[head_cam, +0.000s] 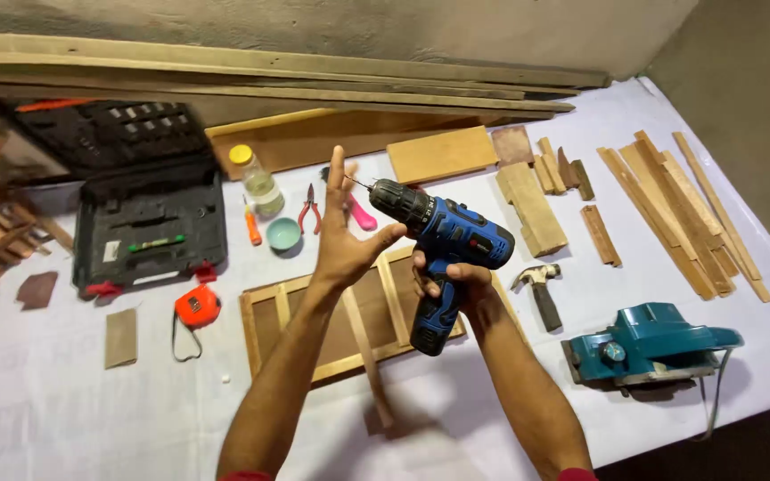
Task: Measuring, marking, and assembling wooden pieces to construct a frame structure.
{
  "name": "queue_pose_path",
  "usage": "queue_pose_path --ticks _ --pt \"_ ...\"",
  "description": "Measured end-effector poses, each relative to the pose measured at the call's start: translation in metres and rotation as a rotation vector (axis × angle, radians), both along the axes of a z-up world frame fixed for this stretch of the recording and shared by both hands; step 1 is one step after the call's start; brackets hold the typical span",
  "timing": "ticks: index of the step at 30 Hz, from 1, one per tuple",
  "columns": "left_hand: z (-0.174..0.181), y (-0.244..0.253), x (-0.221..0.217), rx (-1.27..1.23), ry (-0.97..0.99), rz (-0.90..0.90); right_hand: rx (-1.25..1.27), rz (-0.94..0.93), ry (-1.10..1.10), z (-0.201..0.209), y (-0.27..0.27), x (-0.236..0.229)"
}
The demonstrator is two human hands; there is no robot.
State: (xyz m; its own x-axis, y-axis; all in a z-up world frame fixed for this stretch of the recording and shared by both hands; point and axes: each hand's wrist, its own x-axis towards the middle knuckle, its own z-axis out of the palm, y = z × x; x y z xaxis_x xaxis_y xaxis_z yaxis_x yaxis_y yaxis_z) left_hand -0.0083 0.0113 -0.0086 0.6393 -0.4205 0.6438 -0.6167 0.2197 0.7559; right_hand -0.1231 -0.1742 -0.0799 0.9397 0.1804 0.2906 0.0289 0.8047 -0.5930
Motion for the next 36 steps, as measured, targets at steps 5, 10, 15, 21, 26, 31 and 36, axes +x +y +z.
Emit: queue_pose_path --ticks 5,10,15,21,26,31,36 --pt "0.012 0.034 -0.035 -0.456 0.536 -0.373 0.106 0.104 -0.066 -0.012 0.058 -0.001" --pt "-0.024 0.066 -0.037 -0.572 0.698 -0.477 0.108 0.172 -0.088 -0.006 0.089 -0.009" --pt "-0.015 0.093 -0.050 -0.569 0.767 -0.517 0.035 0.179 -0.085 -0.008 0.109 -0.007" --pt "-0.023 0.115 -0.051 -0.545 0.718 -0.491 -0.019 0.150 -0.083 0.001 0.135 -0.008" --pt "-0.018 0.133 -0.047 -0.537 0.709 -0.448 -0.057 0.088 0.029 0.012 0.151 -0.008" --pt "-0.028 0.167 -0.034 -0.499 0.684 -0.355 -0.191 -0.011 0.129 0.016 0.169 0.007" --pt "-0.039 0.218 -0.016 -0.448 0.665 -0.239 -0.201 0.111 0.196 0.007 0.208 0.034"
